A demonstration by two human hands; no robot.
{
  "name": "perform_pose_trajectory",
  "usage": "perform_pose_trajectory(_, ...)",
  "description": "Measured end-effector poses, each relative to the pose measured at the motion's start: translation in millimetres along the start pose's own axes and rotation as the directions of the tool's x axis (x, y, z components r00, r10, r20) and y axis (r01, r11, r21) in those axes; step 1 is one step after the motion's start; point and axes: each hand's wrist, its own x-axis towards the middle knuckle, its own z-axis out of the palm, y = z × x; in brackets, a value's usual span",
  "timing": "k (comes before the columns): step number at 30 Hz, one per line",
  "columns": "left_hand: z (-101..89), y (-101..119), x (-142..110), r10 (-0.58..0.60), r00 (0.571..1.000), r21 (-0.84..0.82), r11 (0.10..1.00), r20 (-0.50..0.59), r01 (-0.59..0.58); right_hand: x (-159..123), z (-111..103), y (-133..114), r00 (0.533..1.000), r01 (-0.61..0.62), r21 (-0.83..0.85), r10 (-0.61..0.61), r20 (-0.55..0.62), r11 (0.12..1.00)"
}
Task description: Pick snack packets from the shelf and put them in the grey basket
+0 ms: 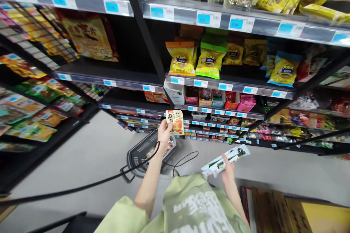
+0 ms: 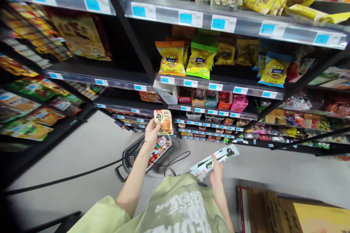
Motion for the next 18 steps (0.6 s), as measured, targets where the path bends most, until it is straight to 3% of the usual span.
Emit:
perform_pose_trajectory(4,12.8,-11.2,-10.3,-0.157,0.986,-0.24,0.957,0.048,0.164,-2.1,-3.8,1.2,0.999,0.008,-0.022,-0.007,0.05,1.0)
perform_pose_trajectory(7,19.9,-7.6,-20.2,-0.267,0.92,-0.48,0.791,0.285,0.379,-0.7,-6.5,1.9,0.998,-0.006,-0.041,0.008,0.054,0.999)
perform_pose_trajectory(9,23.4,-2.5,-26.8,-0.278,0.882,-0.544,0.704,0.381,0.457,0.7,-7.2,1.5,0.999,-0.022,-0.047,0.024,0.044,0.999)
perform_pose_trajectory(18,34.2,-2.6,-34.9,-0.397,0.835,-0.544,0.634,0.381,0.55,4.6,1.0,-1.0,0.999,-0.037,-0.105,0.037,0.0,0.994)
